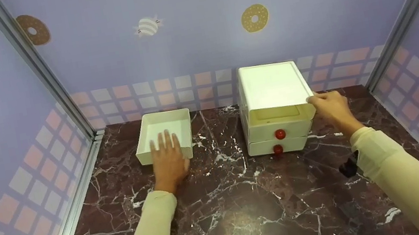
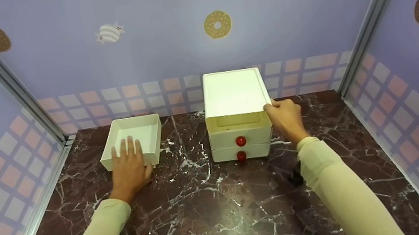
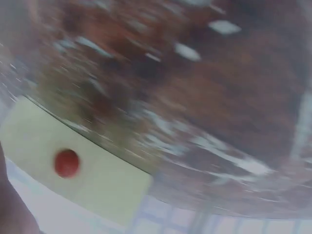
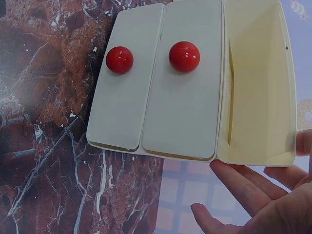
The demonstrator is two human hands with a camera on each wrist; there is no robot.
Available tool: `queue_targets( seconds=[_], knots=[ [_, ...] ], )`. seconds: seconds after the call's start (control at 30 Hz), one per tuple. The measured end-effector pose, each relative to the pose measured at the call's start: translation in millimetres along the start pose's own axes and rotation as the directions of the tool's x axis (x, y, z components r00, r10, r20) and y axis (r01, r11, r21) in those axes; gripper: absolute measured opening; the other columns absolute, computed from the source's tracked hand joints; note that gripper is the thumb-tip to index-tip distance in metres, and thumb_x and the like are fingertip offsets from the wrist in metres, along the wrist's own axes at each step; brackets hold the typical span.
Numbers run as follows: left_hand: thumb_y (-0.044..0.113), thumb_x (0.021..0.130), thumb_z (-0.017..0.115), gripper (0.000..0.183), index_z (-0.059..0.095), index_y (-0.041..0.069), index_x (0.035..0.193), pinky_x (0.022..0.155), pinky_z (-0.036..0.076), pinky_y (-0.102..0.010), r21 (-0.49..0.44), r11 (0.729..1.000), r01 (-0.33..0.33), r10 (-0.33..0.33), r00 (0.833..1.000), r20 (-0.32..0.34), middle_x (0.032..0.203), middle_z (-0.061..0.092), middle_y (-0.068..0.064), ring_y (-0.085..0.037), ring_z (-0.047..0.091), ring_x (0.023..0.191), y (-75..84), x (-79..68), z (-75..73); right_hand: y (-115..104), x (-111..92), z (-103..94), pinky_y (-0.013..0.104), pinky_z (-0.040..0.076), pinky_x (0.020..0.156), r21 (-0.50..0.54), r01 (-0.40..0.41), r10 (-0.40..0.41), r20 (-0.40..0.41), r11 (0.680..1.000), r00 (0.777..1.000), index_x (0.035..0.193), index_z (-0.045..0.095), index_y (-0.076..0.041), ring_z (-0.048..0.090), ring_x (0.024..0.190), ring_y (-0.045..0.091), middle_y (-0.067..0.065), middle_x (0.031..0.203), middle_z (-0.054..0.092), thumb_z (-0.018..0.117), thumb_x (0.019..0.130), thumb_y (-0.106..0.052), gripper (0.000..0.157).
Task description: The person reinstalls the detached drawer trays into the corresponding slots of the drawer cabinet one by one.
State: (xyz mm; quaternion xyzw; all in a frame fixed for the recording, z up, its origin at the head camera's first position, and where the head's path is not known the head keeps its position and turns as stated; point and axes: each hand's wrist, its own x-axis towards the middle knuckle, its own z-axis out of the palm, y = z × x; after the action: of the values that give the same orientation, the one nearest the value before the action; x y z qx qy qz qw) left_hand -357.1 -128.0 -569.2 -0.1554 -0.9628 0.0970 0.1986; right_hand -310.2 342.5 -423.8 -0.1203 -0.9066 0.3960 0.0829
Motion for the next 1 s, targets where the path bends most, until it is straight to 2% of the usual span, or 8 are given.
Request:
queue_targets(
  seconds=[0.1, 0.17, 0.33, 0.43, 0.53, 0.7, 0.83, 1.0],
  knots=[
    [0.043, 0.092, 0.065, 0.082, 0.036, 0.003, 0.156, 0.121, 0.024, -0.066, 0.001, 1.0, 0.025, -0.025, 0.998, 0.056, 0.157, 0.042, -0.027, -0.049, 0.041, 0.144, -14.0, -7.8, 4.8, -1, 0, -0.3, 0.057, 0.043, 0.111, 0.0, -0.004, 0.004, 0.004, 1.0, 1.0, 0.137, 0.064, -0.01, 0.057, 0.124, 0.039, 0.018, 0.141, 0.06, 0.056, 0.097, -0.043, 0.053],
    [0.032, 0.096, 0.063, 0.069, 0.04, 0.004, 0.155, 0.119, 0.028, -0.067, -0.02, 1.0, 0.014, -0.013, 0.998, 0.057, 0.15, 0.049, -0.029, -0.051, 0.045, 0.138, -18.9, -12.2, 7.3, -1, 0, -0.8, 0.056, 0.044, 0.111, -0.003, -0.008, 0.008, 0.006, 1.0, 1.0, 0.139, 0.062, -0.012, 0.058, 0.121, 0.038, 0.017, 0.141, 0.06, 0.056, 0.097, -0.043, 0.053],
    [0.004, 0.101, 0.045, 0.042, 0.055, 0.006, 0.142, 0.111, 0.042, -0.063, -0.049, 0.999, -0.023, 0.018, 0.994, -0.108, 0.124, 0.062, -0.027, -0.049, 0.058, 0.121, -22.3, -15.6, 8.4, -1, 0, -2.0, 0.056, 0.045, 0.109, -0.006, -0.008, 0.008, 0.005, 1.0, 1.0, 0.138, 0.063, -0.011, 0.058, 0.12, 0.038, 0.018, 0.142, 0.059, 0.055, 0.097, -0.043, 0.053],
    [0.002, 0.098, 0.042, 0.04, 0.06, 0.005, 0.133, 0.107, 0.047, -0.06, -0.039, 0.998, -0.043, 0.035, 0.98, -0.197, 0.114, 0.065, -0.026, -0.047, 0.062, 0.113, -22.7, -15.9, 8.4, -2, 1, -1.7, 0.056, 0.045, 0.109, -0.012, -0.002, 0.002, 0.001, 1.0, 1.0, 0.137, 0.063, -0.011, 0.058, 0.121, 0.039, 0.017, 0.143, 0.059, 0.055, 0.097, -0.043, 0.052],
    [0.0, 0.097, 0.043, 0.038, 0.061, 0.004, 0.13, 0.104, 0.05, -0.058, -0.034, 0.997, -0.062, 0.052, 0.971, -0.234, 0.111, 0.065, -0.025, -0.046, 0.063, 0.111, -24.4, -16.4, 10.3, -2, 1, -0.9, 0.055, 0.047, 0.106, -0.016, 0.001, -0.001, -0.002, 1.0, 1.0, 0.137, 0.064, -0.011, 0.059, 0.119, 0.038, 0.016, 0.141, 0.06, 0.055, 0.096, -0.042, 0.052],
    [0.007, 0.094, 0.062, 0.037, 0.06, 0.004, 0.13, 0.102, 0.052, -0.056, -0.03, 0.997, -0.076, 0.067, 0.97, -0.235, 0.117, 0.066, -0.025, -0.046, 0.063, 0.114, -27.8, -17.9, 16.4, -2, 2, 0.6, 0.051, 0.051, 0.098, -0.019, 0.0, 0.0, -0.001, 1.0, 1.0, 0.136, 0.065, -0.01, 0.062, 0.113, 0.038, 0.017, 0.139, 0.062, 0.056, 0.096, -0.041, 0.051],
    [0.018, 0.085, 0.081, 0.051, 0.06, 0.006, 0.13, 0.1, 0.054, -0.054, -0.01, 0.997, -0.074, 0.069, 0.968, -0.243, 0.122, 0.066, -0.024, -0.044, 0.063, 0.115, -28.7, -18.3, 20.4, -1, 2, 1.3, 0.049, 0.052, 0.094, -0.022, 0.004, -0.004, -0.007, 1.0, 1.0, 0.135, 0.066, -0.009, 0.062, 0.113, 0.04, 0.016, 0.139, 0.062, 0.055, 0.096, -0.04, 0.051],
    [0.015, 0.087, 0.077, 0.047, 0.059, 0.007, 0.13, 0.1, 0.053, -0.055, -0.017, 0.998, -0.065, 0.059, 0.971, -0.231, 0.123, 0.065, -0.025, -0.045, 0.062, 0.116, -27.7, -17.9, 21.8, 1, 3, 1.9, 0.055, 0.048, 0.103, -0.02, 0.009, -0.009, -0.01, 1.0, 1.0, 0.135, 0.065, -0.008, 0.058, 0.119, 0.04, 0.015, 0.142, 0.059, 0.055, 0.096, -0.04, 0.051]
  ],
)
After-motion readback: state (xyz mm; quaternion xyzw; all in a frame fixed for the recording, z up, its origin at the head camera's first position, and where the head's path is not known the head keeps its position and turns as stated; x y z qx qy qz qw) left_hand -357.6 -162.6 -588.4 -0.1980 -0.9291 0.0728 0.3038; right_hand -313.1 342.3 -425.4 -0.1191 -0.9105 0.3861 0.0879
